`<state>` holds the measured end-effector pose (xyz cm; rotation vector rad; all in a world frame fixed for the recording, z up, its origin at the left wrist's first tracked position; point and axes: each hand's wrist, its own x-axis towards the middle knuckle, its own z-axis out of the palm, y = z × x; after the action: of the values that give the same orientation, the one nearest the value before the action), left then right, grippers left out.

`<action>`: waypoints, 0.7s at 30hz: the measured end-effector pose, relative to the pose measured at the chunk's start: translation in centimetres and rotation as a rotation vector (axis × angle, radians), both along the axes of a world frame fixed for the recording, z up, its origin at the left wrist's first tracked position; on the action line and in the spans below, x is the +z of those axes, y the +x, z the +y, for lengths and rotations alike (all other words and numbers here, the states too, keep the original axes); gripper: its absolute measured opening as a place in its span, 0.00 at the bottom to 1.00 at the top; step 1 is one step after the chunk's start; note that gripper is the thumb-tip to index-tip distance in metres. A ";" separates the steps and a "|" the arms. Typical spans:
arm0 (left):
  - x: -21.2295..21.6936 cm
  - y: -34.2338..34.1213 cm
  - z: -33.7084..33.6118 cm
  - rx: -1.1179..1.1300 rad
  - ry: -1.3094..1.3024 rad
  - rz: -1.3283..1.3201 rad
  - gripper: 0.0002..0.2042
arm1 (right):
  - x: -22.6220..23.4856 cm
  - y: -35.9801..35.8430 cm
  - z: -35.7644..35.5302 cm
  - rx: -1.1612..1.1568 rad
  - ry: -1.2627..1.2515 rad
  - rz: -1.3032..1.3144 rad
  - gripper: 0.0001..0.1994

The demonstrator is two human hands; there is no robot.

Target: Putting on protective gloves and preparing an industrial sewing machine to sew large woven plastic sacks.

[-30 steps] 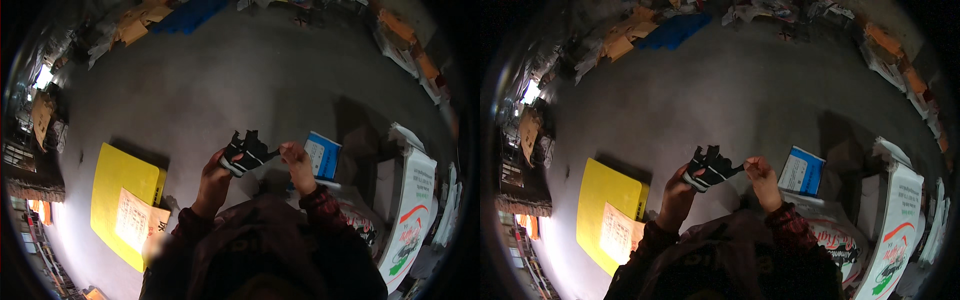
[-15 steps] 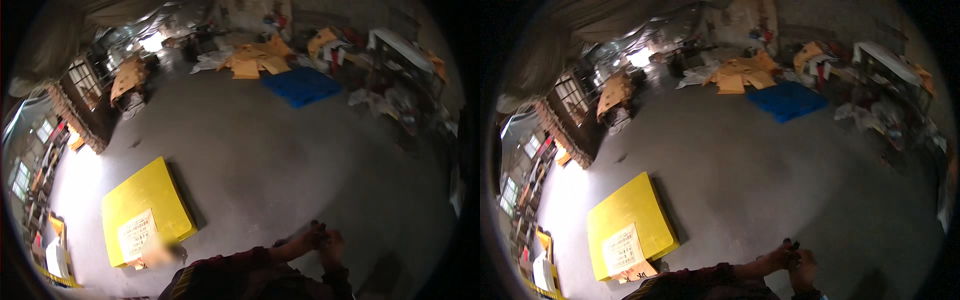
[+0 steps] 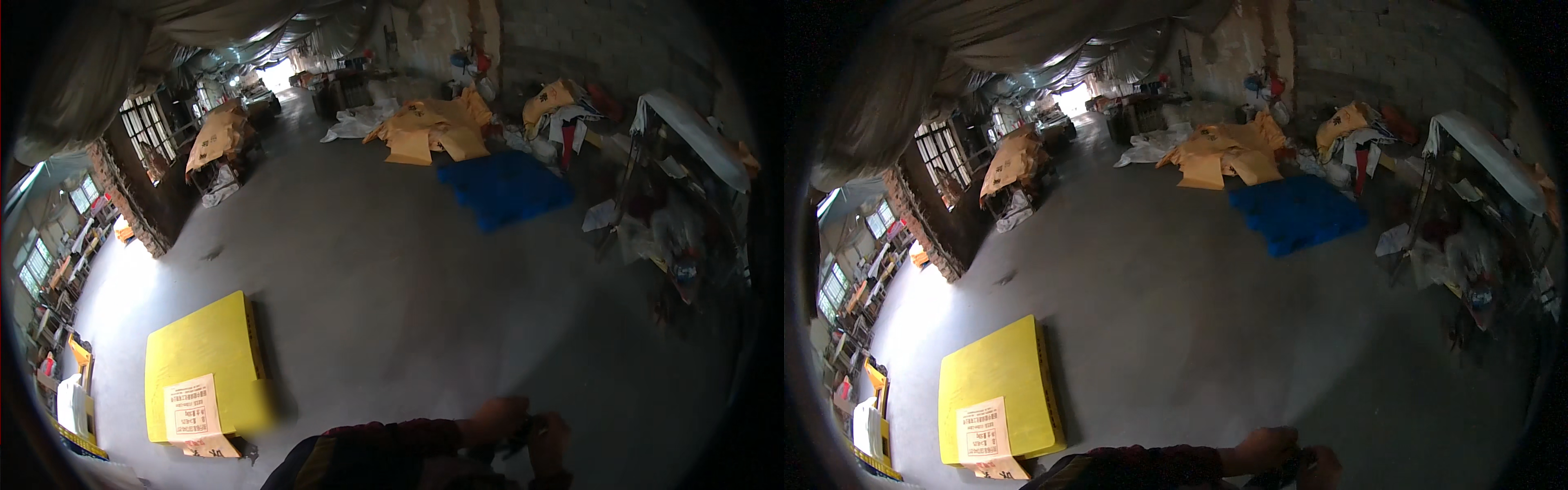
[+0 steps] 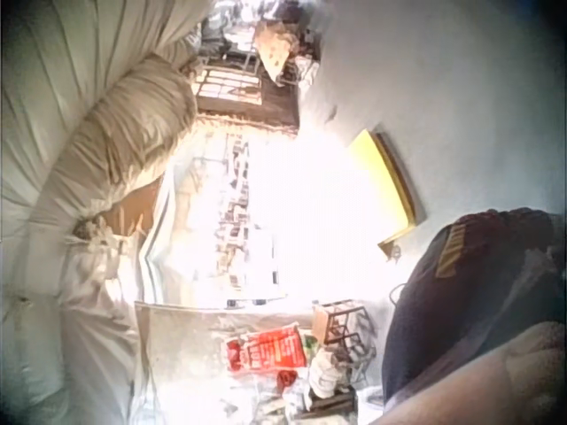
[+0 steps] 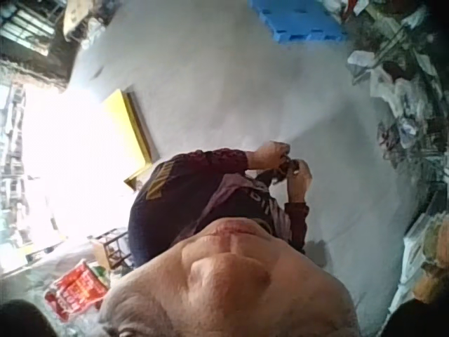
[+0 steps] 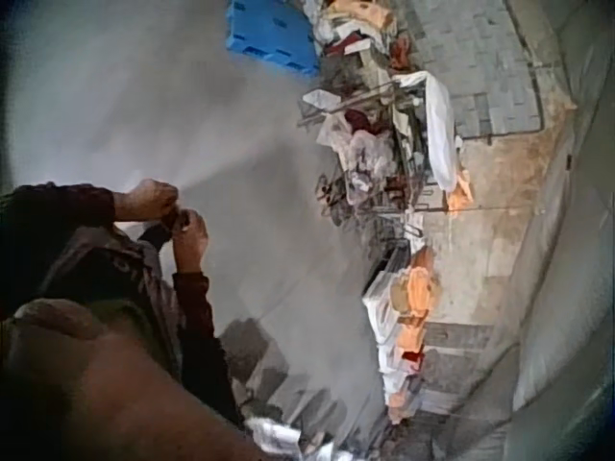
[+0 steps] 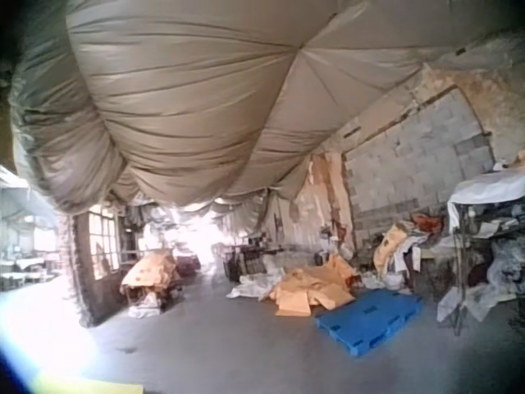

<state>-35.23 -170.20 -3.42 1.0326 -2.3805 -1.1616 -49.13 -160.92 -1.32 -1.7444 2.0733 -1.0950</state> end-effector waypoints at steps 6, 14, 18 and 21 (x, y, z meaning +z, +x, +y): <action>1.0 -13.4 -14.2 0.143 0.122 -0.198 0.11 | 2.1 -10.8 -14.1 0.256 -0.062 0.350 0.09; -3.3 -26.3 -32.3 -0.105 0.124 -0.150 0.11 | 1.2 -24.5 -30.9 0.829 -0.166 0.420 0.06; -1.5 -33.8 -39.4 -0.157 -0.042 -0.214 0.15 | -0.5 -31.5 -39.1 0.785 0.558 0.592 0.11; -4.6 -39.0 -45.1 -0.144 -0.385 0.287 0.10 | -5.5 -37.7 -45.6 0.584 0.043 0.282 0.17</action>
<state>-74.22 -215.30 -8.06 0.5395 -2.3433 -0.7838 -86.81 -206.49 -6.78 -2.3706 1.5182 -0.6541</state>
